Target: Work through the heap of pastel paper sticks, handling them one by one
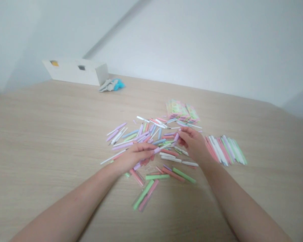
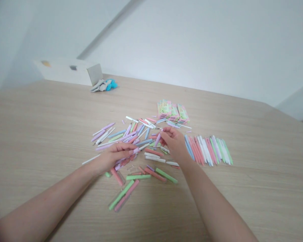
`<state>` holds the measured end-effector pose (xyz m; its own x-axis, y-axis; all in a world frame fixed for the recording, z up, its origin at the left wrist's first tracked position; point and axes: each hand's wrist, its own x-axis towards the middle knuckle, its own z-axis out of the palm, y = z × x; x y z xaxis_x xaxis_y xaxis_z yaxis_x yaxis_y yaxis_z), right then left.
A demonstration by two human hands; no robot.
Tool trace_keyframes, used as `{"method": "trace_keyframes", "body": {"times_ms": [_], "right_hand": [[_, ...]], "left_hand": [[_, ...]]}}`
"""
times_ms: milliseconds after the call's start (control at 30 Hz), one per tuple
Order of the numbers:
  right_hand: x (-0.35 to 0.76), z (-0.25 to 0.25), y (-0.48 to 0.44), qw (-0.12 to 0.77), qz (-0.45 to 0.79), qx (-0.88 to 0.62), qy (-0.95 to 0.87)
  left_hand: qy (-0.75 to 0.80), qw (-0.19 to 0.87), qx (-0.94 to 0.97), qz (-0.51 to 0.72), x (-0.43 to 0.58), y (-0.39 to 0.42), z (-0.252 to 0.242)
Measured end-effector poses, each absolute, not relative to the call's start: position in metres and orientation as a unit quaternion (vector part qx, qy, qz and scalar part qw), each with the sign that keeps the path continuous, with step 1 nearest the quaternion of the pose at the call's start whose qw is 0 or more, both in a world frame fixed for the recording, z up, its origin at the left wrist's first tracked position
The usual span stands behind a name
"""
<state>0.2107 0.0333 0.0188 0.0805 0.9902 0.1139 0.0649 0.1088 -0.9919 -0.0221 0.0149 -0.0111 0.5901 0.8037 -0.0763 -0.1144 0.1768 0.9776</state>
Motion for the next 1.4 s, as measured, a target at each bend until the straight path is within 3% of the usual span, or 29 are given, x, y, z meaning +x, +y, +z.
{"method": "trace_keyframes", "body": {"times_ms": [167, 467, 1133, 1400], "right_hand": [[0.221, 0.012, -0.003, 0.637, 0.498, -0.427, -0.406], [0.228, 0.009, -0.019, 0.672, 0.488, -0.382, -0.406], [0.216, 0.013, -0.032, 0.573, 0.393, -0.453, -0.558], [0.206, 0.009, -0.036, 0.528, 0.410, -0.470, -0.577]], "left_hand": [[0.305, 0.695, 0.562, 0.329, -0.024, 0.015, -0.016], [0.310, 0.682, 0.587, 0.308, -0.026, 0.013, -0.015], [0.299, 0.645, 0.644, 0.281, -0.023, 0.007, -0.001], [0.281, 0.655, 0.646, 0.274, -0.021, 0.003, 0.002]]}}
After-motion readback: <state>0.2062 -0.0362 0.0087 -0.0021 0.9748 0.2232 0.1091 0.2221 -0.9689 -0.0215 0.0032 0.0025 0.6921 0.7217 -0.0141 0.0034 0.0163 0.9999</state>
